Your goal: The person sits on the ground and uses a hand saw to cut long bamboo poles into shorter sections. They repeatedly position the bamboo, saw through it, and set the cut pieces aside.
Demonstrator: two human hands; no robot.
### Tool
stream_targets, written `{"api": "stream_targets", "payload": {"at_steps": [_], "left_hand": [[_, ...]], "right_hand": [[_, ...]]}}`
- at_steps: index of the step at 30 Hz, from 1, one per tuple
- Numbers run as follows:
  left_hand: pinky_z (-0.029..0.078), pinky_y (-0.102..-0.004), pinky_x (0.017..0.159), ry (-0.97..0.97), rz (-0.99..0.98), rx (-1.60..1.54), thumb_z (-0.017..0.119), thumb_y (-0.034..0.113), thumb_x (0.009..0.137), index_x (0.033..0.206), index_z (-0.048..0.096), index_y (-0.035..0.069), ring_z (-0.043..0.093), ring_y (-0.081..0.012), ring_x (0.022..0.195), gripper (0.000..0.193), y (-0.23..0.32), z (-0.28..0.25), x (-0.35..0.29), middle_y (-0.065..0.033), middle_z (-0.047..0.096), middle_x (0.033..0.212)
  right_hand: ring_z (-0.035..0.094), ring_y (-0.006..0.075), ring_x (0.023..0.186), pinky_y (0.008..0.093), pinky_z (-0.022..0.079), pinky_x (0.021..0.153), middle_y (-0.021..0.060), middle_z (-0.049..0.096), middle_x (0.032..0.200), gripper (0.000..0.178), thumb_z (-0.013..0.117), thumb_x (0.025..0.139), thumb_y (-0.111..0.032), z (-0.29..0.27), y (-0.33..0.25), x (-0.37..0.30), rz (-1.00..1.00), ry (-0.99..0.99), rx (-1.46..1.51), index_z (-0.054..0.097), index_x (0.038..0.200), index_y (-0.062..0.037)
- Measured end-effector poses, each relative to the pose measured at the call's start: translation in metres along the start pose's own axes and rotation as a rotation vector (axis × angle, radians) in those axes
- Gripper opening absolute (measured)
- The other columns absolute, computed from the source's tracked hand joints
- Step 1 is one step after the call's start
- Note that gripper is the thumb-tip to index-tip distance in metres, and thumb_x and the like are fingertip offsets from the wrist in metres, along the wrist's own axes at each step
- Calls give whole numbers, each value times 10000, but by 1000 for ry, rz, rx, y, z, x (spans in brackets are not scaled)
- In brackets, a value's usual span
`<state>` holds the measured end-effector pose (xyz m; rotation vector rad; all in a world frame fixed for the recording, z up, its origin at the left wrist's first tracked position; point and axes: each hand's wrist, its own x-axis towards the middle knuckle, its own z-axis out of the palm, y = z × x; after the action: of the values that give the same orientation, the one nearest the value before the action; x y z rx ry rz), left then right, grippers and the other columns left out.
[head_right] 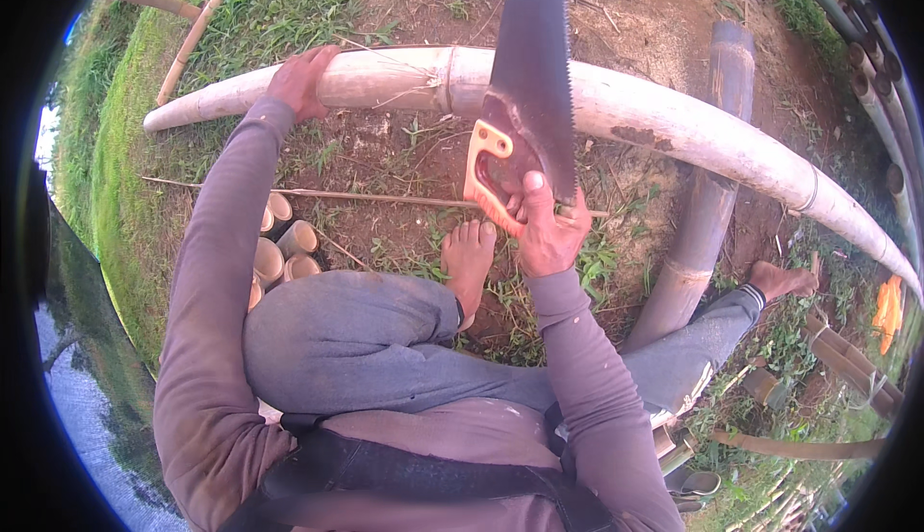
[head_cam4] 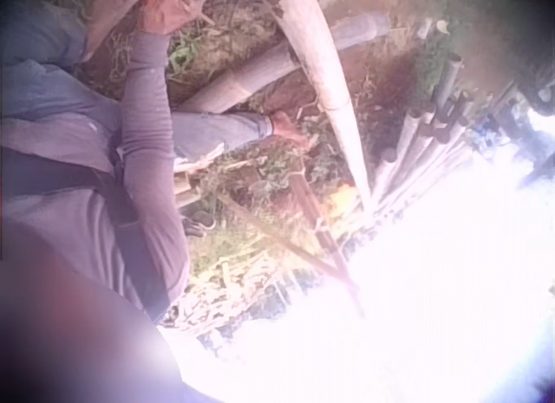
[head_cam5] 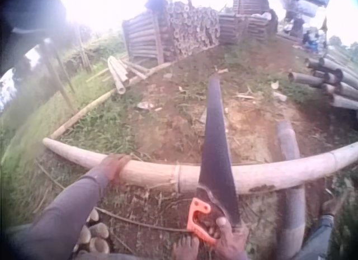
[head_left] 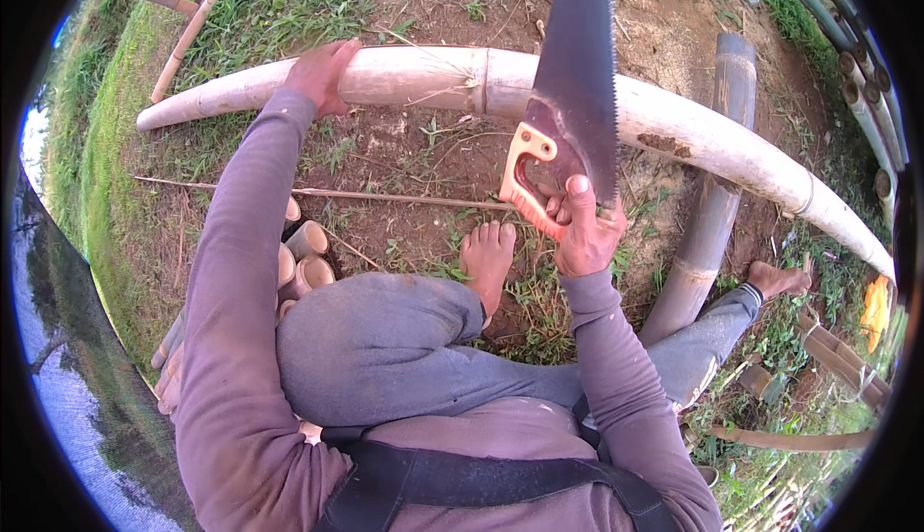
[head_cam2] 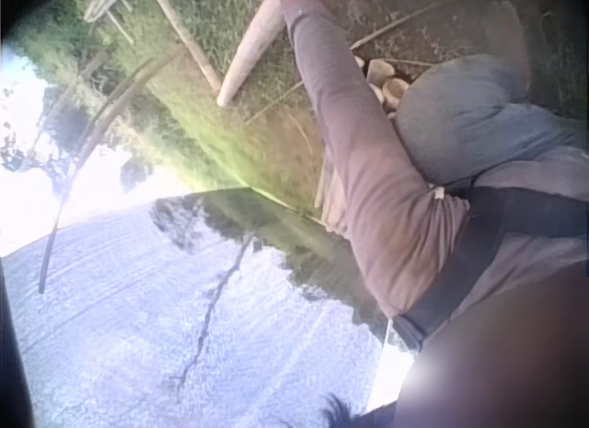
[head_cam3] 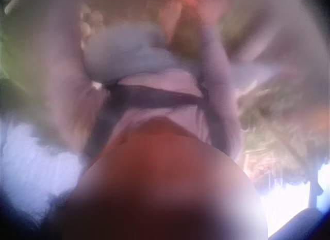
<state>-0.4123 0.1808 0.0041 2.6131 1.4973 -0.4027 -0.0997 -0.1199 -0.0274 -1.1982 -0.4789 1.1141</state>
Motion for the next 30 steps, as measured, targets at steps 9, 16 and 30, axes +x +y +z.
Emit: {"api": "stream_targets", "payload": {"at_steps": [9, 16, 30], "left_hand": [[487, -431, 1161, -35, -7, 10, 983, 206, 599, 1545, 439, 112, 578, -354, 1346, 1095, 5, -3, -1, -138, 555, 1503], [508, -439, 1125, 84, 36, 26, 974, 188, 596, 1510, 464, 113, 600, -368, 1306, 1049, -7, 4, 3, -134, 587, 1455], [517, -429, 1109, 71, 24, 60, 961, 167, 597, 1518, 453, 99, 607, -352, 1292, 1054, -3, 7, -4, -132, 584, 1455]], "right_hand": [[614, 119, 651, 302, 551, 632, 19, 621, 749, 254, 769, 998, -225, 13, -10, 8, -72, 87, 95, 672, 1096, -13], [618, 94, 671, 254, 503, 593, 51, 702, 826, 265, 757, 1011, -236, 3, -10, 8, -52, 19, 26, 696, 1099, 7], [606, 85, 667, 294, 535, 615, 40, 686, 817, 250, 748, 1014, -215, 1, -7, 15, 125, -87, -197, 693, 1091, 17]]}}
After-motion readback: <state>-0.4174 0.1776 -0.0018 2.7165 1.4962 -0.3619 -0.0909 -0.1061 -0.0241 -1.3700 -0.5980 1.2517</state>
